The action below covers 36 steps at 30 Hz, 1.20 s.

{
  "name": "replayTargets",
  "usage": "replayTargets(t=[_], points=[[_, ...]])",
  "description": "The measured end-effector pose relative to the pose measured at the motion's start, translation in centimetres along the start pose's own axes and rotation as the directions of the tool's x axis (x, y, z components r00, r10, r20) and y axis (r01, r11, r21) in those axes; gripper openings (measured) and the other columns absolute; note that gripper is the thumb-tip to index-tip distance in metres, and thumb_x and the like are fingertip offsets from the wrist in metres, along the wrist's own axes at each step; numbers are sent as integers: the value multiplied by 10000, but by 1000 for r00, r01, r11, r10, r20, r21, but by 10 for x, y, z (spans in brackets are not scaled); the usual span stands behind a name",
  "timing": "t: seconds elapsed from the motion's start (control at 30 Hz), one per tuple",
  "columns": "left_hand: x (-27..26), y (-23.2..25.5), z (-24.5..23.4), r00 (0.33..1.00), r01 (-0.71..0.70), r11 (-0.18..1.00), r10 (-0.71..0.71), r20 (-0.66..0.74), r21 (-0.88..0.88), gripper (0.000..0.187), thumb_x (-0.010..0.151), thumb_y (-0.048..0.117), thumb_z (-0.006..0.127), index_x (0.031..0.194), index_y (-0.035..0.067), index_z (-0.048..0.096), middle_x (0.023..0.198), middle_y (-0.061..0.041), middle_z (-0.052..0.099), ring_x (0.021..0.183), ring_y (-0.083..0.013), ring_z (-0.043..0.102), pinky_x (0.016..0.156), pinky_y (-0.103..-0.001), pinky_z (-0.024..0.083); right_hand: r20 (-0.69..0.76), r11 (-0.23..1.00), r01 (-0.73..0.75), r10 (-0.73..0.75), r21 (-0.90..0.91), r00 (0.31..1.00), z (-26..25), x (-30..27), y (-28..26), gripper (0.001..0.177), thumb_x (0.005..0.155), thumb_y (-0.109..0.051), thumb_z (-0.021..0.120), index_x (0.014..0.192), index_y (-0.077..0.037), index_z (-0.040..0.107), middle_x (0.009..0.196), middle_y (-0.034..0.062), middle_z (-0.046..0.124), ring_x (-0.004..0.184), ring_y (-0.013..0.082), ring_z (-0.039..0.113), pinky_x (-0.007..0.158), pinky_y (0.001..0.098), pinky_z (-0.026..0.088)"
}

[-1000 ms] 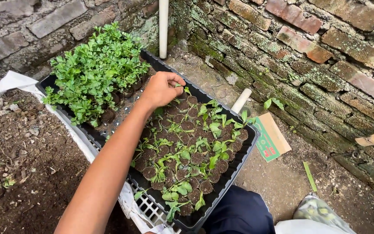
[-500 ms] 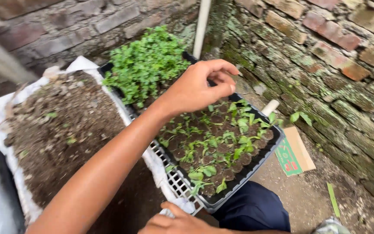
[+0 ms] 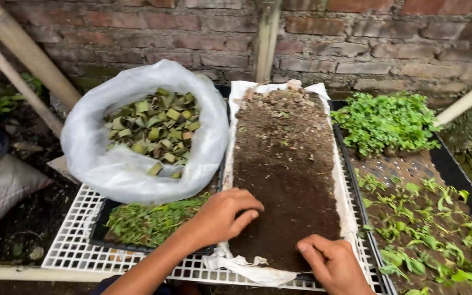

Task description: The person plants small green seedlings into a soil-filled tray. They pick seedlings from a tray on the left, place them into the soil, and cover the roots. They also handle rolled leaf pieces from a plastic bag, placing them into the soil alongside the seedlings.

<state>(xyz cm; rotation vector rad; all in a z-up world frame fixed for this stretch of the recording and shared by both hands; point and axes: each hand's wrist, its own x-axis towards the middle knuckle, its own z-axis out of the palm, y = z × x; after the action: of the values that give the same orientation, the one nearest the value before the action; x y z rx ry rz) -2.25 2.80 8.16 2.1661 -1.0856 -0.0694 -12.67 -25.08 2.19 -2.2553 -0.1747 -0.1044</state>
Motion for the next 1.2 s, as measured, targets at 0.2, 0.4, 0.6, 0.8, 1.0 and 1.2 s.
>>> replayTargets(t=[0.2, 0.4, 0.6, 0.8, 1.0, 1.2], points=[[-46, -120, -86, 694, 520, 853, -394, -603, 42, 257, 930, -10, 603, 1137, 51, 744, 1125, -152, 773, 1011, -253, 736, 872, -374, 651, 99, 985, 42, -26, -165, 995, 20, 32, -5, 460, 857, -448, 716, 1247, -203, 720, 1274, 13, 635, 1256, 187, 608, 1051, 377, 436], [-58, -156, -103, 610, 789, 510, -719, -332, 343, 404, 894, 355, 793, 1253, 183, 721, 1021, -93, 770, 1158, -290, 662, 1094, -603, 445, -39, 967, 70, -82, -246, 996, 27, 47, 3, 397, 868, -362, 723, 1211, -162, 718, 1285, 61, 637, 1237, 213, 622, 1066, 360, 430], [-86, -188, -111, 539, 703, 709, -583, -608, -57, 195, 888, 178, 740, 1067, 130, 801, 893, -38, 797, 735, -203, 738, 749, -405, 589, 17, 960, 39, -36, -277, 999, 27, 39, 10, 357, 870, -379, 720, 1176, -196, 744, 1276, 3, 660, 1225, 179, 639, 1055, 371, 458], [-52, -156, -112, 440, 507, 850, -399, -805, -144, 510, 986, 199, 621, 1419, -12, 456, 1476, -206, 450, 1369, -351, 450, 1163, -539, 356, 33, 951, 39, -30, -307, 999, 29, 36, 26, 356, 851, -384, 729, 1170, -228, 758, 1291, -17, 660, 1212, 182, 642, 1028, 382, 474], [-20, -190, -60, 801, 596, 678, -543, -252, 431, 343, 921, -11, 575, 1105, 179, 794, 1059, -46, 788, 990, -264, 728, 1001, -558, 491, 42, 955, 100, -92, -280, 995, 31, 36, 37, 347, 845, -343, 744, 1159, -195, 756, 1264, 8, 666, 1180, 181, 652, 1037, 357, 468], [-28, -156, -75, 592, 713, 459, -799, -105, 530, 354, 900, 516, 764, 1000, 185, 693, 998, 25, 728, 1038, -210, 669, 1137, -580, 359, 55, 952, 29, -13, -305, 998, 29, 31, 42, 334, 827, -375, 753, 1131, -241, 794, 1271, -41, 674, 1196, 137, 653, 1036, 330, 471]])
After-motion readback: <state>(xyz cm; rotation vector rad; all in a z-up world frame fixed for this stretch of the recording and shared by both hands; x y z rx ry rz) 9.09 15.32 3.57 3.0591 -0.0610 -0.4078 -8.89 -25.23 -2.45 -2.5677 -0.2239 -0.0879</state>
